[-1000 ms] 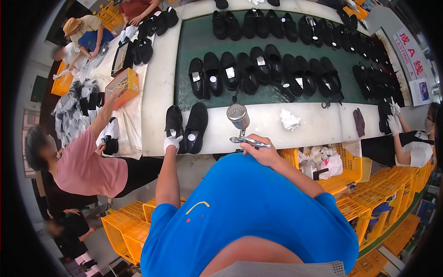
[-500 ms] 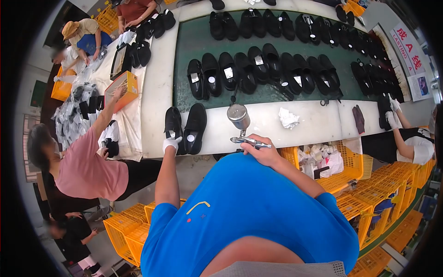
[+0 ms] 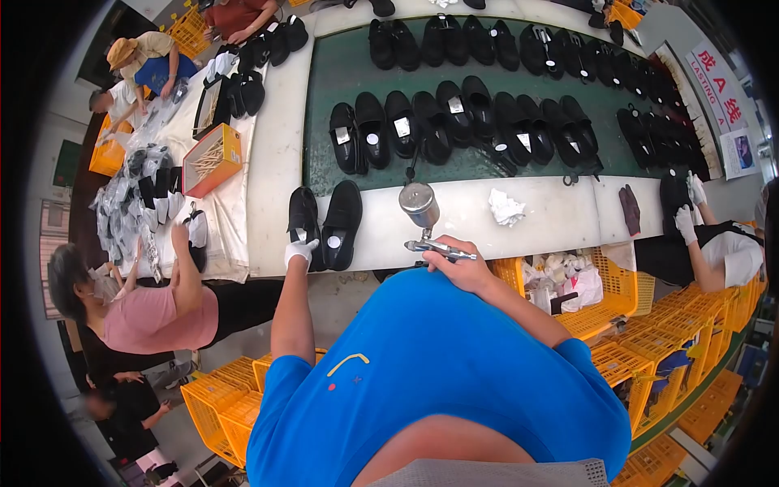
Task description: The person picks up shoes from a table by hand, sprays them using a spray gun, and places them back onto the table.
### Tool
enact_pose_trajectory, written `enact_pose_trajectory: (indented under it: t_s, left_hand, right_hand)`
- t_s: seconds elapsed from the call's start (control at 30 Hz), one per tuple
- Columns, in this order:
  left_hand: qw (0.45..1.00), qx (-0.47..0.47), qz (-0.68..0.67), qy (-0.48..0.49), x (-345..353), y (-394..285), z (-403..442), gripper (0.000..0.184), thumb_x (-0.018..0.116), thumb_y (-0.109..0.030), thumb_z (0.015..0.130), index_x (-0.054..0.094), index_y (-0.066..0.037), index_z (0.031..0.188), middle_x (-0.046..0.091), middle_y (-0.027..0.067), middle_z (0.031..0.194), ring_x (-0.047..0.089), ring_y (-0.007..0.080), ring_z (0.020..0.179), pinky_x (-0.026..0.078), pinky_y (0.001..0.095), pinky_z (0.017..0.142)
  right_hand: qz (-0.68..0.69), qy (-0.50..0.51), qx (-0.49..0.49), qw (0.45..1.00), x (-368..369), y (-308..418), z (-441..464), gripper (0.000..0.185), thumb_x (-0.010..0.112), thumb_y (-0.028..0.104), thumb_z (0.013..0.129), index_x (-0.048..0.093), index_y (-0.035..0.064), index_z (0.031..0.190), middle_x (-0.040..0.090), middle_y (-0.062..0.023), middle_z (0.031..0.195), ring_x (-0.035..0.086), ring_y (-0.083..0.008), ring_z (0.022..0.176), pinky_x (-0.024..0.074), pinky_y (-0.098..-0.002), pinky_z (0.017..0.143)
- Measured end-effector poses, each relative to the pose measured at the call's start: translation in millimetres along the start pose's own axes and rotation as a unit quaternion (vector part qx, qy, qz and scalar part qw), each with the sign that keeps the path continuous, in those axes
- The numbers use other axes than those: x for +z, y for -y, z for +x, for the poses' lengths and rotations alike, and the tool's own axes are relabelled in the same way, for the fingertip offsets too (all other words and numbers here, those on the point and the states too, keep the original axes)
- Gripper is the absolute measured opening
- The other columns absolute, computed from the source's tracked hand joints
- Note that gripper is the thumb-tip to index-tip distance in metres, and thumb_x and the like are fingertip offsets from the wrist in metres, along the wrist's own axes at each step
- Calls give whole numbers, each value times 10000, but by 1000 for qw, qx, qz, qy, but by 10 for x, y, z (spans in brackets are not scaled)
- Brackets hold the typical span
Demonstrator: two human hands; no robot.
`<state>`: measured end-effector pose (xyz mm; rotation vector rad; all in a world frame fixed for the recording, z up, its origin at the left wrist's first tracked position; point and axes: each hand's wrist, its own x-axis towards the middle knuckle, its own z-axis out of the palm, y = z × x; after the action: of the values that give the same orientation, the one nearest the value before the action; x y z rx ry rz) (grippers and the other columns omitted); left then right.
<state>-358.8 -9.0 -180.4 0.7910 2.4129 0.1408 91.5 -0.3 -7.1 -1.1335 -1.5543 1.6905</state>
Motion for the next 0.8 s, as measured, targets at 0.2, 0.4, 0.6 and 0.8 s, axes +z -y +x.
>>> enact_pose_trajectory:
  t_s: [0.2,0.4,0.6,0.8]
  left_hand:
    - [1000,4,0,11,-9,15,29,706,840,-445,772,648,19,1269,672,216,1246,659,340,1155,498,393,977]
    - [1000,8,11,9,-12,8,25,700,836,-455,774,657,20,1256,674,219,1236,661,338,1151,499,390,974]
    - [1000,10,0,9,-2,21,29,688,837,-454,775,665,24,1240,680,216,1227,665,334,1145,502,388,966]
    - [1000,12,5,7,-28,2,0,696,835,-458,777,660,27,1245,679,212,1231,666,329,1145,502,383,966]
  right_hand:
    - [4,-1,0,1000,6,-16,-4,175,686,218,955,691,44,965,689,-20,740,626,-81,688,491,-250,659]
    - [0,3,2,1000,12,17,-8,152,656,170,963,685,21,972,705,-36,755,633,-93,707,501,-255,673]
    - [2,4,6,1000,14,-11,-7,146,662,160,960,682,17,979,704,-39,758,642,-95,718,509,-255,684]
    - [15,3,13,1000,19,-17,-4,135,665,151,960,682,18,978,701,-39,766,647,-94,727,512,-251,691]
